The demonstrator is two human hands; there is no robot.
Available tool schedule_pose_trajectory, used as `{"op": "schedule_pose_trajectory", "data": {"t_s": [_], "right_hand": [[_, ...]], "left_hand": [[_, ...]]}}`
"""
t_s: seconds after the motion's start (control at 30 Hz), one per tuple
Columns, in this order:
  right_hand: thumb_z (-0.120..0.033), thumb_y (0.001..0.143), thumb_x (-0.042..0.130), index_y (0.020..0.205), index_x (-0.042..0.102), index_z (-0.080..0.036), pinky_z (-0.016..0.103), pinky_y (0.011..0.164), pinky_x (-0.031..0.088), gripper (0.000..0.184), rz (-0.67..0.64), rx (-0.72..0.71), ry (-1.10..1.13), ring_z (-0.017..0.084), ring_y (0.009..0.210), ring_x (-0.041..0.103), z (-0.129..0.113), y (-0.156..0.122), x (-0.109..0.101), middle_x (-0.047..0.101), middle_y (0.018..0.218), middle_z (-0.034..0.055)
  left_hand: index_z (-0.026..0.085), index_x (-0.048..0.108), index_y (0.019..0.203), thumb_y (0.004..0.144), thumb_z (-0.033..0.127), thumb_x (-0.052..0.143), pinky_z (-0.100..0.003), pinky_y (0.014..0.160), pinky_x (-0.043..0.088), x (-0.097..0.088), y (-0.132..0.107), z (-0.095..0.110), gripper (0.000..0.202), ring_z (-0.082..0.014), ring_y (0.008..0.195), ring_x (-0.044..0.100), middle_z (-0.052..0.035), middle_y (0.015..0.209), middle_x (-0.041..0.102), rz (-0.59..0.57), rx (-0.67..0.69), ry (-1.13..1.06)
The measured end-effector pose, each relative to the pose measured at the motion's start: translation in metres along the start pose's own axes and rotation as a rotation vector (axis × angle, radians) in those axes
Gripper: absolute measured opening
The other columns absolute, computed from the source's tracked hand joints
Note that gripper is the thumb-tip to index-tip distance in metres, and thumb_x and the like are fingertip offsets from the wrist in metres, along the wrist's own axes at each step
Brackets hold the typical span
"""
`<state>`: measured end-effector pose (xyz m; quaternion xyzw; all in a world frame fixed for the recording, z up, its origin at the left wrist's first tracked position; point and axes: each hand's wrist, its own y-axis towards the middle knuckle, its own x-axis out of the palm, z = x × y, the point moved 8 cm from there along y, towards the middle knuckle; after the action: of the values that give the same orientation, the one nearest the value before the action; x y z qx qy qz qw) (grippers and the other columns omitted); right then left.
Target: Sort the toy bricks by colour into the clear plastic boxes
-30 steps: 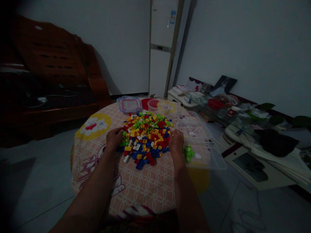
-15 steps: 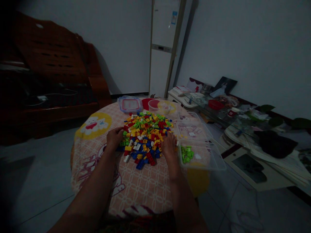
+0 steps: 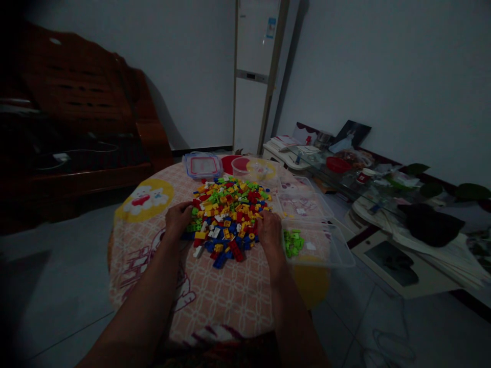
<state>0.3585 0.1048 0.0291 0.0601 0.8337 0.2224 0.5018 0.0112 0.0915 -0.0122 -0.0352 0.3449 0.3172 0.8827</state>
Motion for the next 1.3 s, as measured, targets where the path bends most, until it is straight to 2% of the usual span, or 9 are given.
{"op": "schedule_pose_trajectory", "data": {"t_s": [0.13,0.27,0.37,0.5,0.73,0.87,0.97,1.17,1.3], "right_hand": [[-0.022,0.087,0.057,0.095,0.072,-0.021,0.029,0.071,0.043,0.017,0.031,0.079,-0.074,0.021,0.078,0.066,0.018,0.008,-0.029,0.074,0.087,0.0077],[-0.022,0.086,0.059,0.094,0.073,-0.019,0.031,0.073,0.045,0.017,0.087,0.169,-0.150,0.023,0.080,0.068,0.052,0.030,-0.059,0.075,0.088,0.0103],[-0.020,0.086,0.057,0.101,0.073,-0.016,0.033,0.078,0.047,0.023,0.126,0.220,-0.200,0.024,0.086,0.069,0.076,0.046,-0.073,0.076,0.093,0.0132],[-0.018,0.087,0.054,0.109,0.074,-0.012,0.034,0.084,0.047,0.030,0.122,0.210,-0.238,0.025,0.092,0.070,0.098,0.053,-0.077,0.077,0.101,0.0157],[-0.018,0.088,0.055,0.098,0.079,-0.016,0.032,0.086,0.048,0.026,-0.040,0.170,-0.226,0.024,0.093,0.071,0.113,0.036,-0.068,0.078,0.099,0.0131],[-0.020,0.088,0.057,0.101,0.078,-0.016,0.032,0.088,0.049,0.025,-0.003,0.159,-0.145,0.024,0.094,0.072,0.102,0.029,-0.072,0.078,0.102,0.0123],[-0.020,0.090,0.056,0.102,0.078,-0.017,0.031,0.090,0.049,0.025,-0.013,0.088,-0.065,0.022,0.098,0.071,0.076,0.025,-0.063,0.078,0.105,0.0111],[-0.017,0.092,0.056,0.102,0.076,-0.020,0.031,0.092,0.047,0.022,-0.169,-0.094,-0.049,0.022,0.099,0.068,0.008,0.012,-0.017,0.076,0.106,0.0098],[-0.014,0.090,0.059,0.102,0.075,-0.018,0.032,0.093,0.045,0.021,-0.261,-0.157,-0.129,0.023,0.103,0.064,-0.014,0.003,0.011,0.073,0.107,0.0112]], "left_hand": [[0.017,0.077,0.115,0.086,0.027,0.053,-0.035,0.099,0.050,0.001,0.001,-0.001,0.039,-0.0265,0.109,0.069,-0.0105,0.116,0.076,0.000,0.006,-0.008],[0.017,0.076,0.116,0.086,0.029,0.053,-0.033,0.098,0.051,0.003,0.002,-0.004,0.040,-0.0254,0.108,0.069,-0.0100,0.115,0.076,-0.002,0.004,-0.007],[0.019,0.077,0.115,0.086,0.029,0.053,-0.033,0.099,0.050,0.003,0.002,-0.005,0.039,-0.0252,0.110,0.069,-0.0085,0.114,0.076,0.005,0.002,-0.006],[0.017,0.077,0.114,0.086,0.028,0.054,-0.033,0.099,0.050,0.002,0.001,-0.004,0.038,-0.0253,0.110,0.069,-0.0095,0.116,0.076,0.001,0.001,-0.015],[0.019,0.077,0.115,0.085,0.027,0.055,-0.035,0.098,0.051,0.001,0.002,-0.003,0.038,-0.0264,0.108,0.070,-0.0090,0.114,0.076,0.007,-0.021,0.009],[0.018,0.076,0.116,0.086,0.027,0.055,-0.035,0.100,0.050,0.001,0.001,-0.003,0.039,-0.0267,0.110,0.069,-0.0091,0.117,0.076,0.006,-0.017,0.011],[0.017,0.076,0.117,0.086,0.027,0.054,-0.035,0.101,0.050,0.001,0.000,-0.002,0.039,-0.0271,0.111,0.068,-0.0102,0.116,0.076,0.002,-0.006,0.006],[0.016,0.076,0.118,0.086,0.027,0.053,-0.036,0.099,0.051,0.002,0.000,-0.001,0.041,-0.0267,0.109,0.069,-0.0106,0.116,0.075,-0.013,0.005,0.013],[0.017,0.077,0.115,0.085,0.027,0.054,-0.035,0.096,0.052,0.001,0.001,-0.003,0.039,-0.0263,0.106,0.070,-0.0097,0.113,0.077,0.014,-0.003,0.000]]}}
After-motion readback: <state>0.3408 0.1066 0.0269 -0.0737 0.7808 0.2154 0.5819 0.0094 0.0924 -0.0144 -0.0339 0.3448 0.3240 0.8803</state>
